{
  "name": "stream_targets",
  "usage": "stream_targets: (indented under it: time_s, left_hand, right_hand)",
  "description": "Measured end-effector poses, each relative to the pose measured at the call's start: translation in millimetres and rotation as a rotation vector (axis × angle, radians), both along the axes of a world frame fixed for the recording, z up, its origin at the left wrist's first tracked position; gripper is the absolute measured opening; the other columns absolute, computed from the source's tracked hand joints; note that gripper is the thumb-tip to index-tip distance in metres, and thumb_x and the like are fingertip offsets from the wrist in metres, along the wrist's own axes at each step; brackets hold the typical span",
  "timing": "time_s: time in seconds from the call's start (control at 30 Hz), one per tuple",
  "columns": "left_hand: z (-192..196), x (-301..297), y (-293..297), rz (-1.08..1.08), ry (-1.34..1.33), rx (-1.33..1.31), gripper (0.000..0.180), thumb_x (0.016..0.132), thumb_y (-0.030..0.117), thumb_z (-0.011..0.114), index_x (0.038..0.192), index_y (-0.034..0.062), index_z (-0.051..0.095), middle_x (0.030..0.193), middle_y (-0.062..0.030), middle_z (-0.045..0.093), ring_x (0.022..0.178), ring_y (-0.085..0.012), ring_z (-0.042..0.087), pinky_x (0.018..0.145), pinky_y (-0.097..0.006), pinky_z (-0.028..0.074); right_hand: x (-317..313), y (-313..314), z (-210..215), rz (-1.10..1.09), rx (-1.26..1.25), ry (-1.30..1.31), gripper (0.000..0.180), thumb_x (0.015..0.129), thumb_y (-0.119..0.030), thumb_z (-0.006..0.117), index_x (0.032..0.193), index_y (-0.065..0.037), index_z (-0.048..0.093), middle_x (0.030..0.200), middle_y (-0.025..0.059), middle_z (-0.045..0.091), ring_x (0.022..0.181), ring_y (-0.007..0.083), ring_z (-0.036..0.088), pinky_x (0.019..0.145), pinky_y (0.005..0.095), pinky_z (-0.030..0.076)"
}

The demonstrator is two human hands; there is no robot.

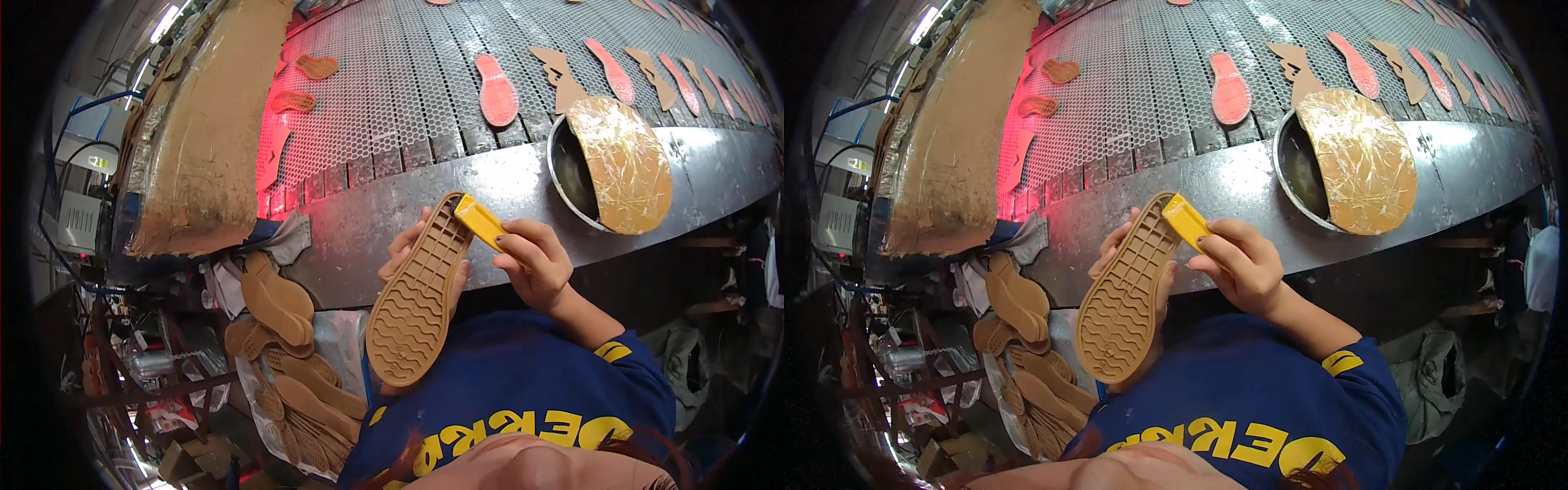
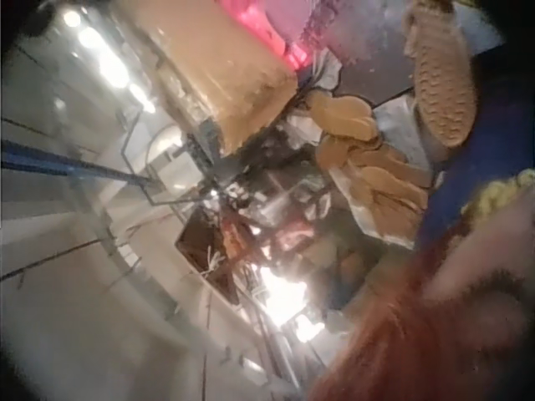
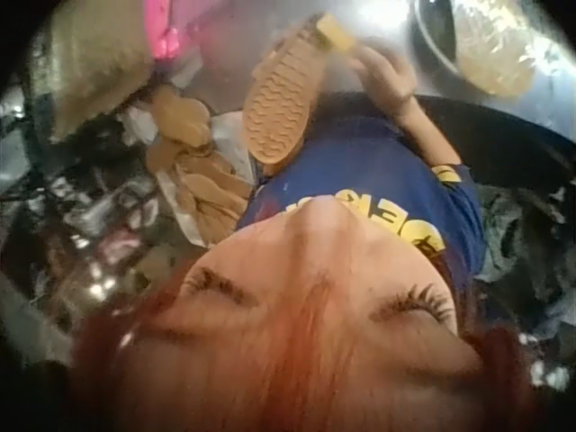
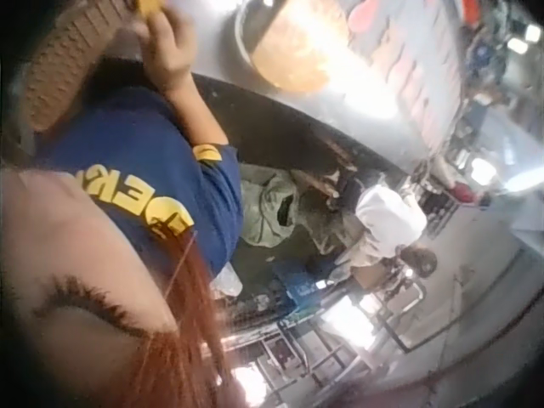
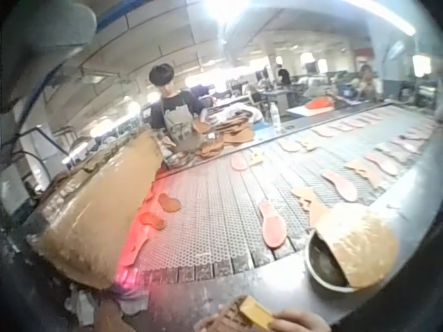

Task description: The person scrapes the textured surface of shoe soles using a yellow plastic scraper. They pick up soles from a pile, scrape the bottom to remove residue, and place them on a conveyor belt. The process is repeated for multiple soles.

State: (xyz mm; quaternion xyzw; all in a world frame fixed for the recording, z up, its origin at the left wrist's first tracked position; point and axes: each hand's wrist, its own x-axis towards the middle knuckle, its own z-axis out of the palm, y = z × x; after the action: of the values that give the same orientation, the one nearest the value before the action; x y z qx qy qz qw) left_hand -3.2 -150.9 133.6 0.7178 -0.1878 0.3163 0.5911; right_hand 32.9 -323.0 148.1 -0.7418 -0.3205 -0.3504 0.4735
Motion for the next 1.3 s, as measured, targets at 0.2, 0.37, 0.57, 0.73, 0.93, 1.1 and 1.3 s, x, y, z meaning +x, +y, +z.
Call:
stream_targets:
  time_s: [0.2, 0.37, 0.57, 0.73, 0.93, 1.1, 1.3]
  left_hand:
    - [10.0, -0.8, -4.9, 0.104, 0.061, 0.136, 0.068, 0.082, 0.001, 0.070, 0.127, 0.0124, 0.021, 0.139, -0.0254, 0.033, 0.137, -0.0372, 0.037, 0.112, -0.041, 0.039]
    - [-7.9, 4.1, -7.0, 0.070, 0.056, 0.007, 0.066, 0.080, 0.001, 0.073, 0.127, 0.0105, 0.027, 0.140, -0.0242, 0.034, 0.136, -0.0367, 0.040, 0.111, -0.042, 0.040]
    - [-34.5, 25.9, -22.1, 0.101, -0.051, -0.152, 0.070, 0.078, 0.002, 0.075, 0.131, 0.0094, 0.030, 0.132, -0.0216, 0.045, 0.133, -0.0353, 0.043, 0.106, -0.042, 0.046]
    - [-10.3, 24.9, -15.4, 0.151, 0.126, 0.248, 0.069, 0.078, 0.004, 0.074, 0.131, 0.0057, 0.029, 0.131, -0.0207, 0.045, 0.127, -0.0304, 0.048, 0.103, -0.038, 0.045]
    - [-8.2, 24.8, -31.6, 0.172, 0.237, -0.027, 0.066, 0.078, 0.004, 0.073, 0.128, 0.0057, 0.031, 0.131, -0.0187, 0.044, 0.123, -0.0262, 0.050, 0.104, -0.038, 0.043]
    - [9.4, 29.5, -37.7, 0.231, 0.110, 0.300, 0.059, 0.075, 0.003, 0.072, 0.125, 0.0047, 0.040, 0.127, -0.0131, 0.050, 0.120, -0.0240, 0.051, 0.102, -0.035, 0.043]
    - [-5.1, 30.3, -41.0, -0.042, 0.264, 0.155, 0.058, 0.079, 0.011, 0.069, 0.129, 0.0061, 0.040, 0.121, -0.0085, 0.053, 0.118, -0.0209, 0.048, 0.101, -0.032, 0.037]
  right_hand:
    - [-2.3, -12.6, 3.3, 0.001, 0.011, -0.014, 0.031, 0.079, -0.024, 0.078, 0.096, -0.001, 0.066, 0.096, 0.0158, 0.065, 0.074, 0.0273, 0.066, 0.061, 0.0320, 0.054]
    - [1.2, -8.5, 6.8, 0.076, 0.005, -0.059, 0.034, 0.078, -0.026, 0.078, 0.097, 0.000, 0.065, 0.097, 0.0176, 0.064, 0.073, 0.0283, 0.067, 0.058, 0.0320, 0.054]
    - [-15.7, 0.0, 5.5, 0.293, -0.018, -0.070, 0.040, 0.084, -0.033, 0.073, 0.102, 0.001, 0.064, 0.104, 0.0207, 0.063, 0.085, 0.0289, 0.066, 0.069, 0.0329, 0.057]
    - [-22.5, 7.5, 12.0, 0.509, 0.050, -0.165, 0.043, 0.083, -0.038, 0.073, 0.100, 0.002, 0.065, 0.105, 0.0231, 0.062, 0.082, 0.0276, 0.066, 0.067, 0.0304, 0.056]
    - [-4.6, 3.2, 14.7, 0.348, 0.035, -0.097, 0.038, 0.078, -0.032, 0.078, 0.093, 0.000, 0.065, 0.094, 0.0192, 0.065, 0.069, 0.0277, 0.066, 0.054, 0.0316, 0.055]
    - [-11.6, 3.3, 20.5, 0.422, 0.036, -0.164, 0.039, 0.078, -0.033, 0.078, 0.092, 0.002, 0.067, 0.093, 0.0192, 0.064, 0.071, 0.0239, 0.066, 0.057, 0.0290, 0.056]
    - [-10.7, 0.1, 22.8, 0.482, 0.029, -0.166, 0.037, 0.080, -0.034, 0.077, 0.092, 0.000, 0.066, 0.097, 0.0187, 0.062, 0.073, 0.0231, 0.066, 0.060, 0.0277, 0.055]
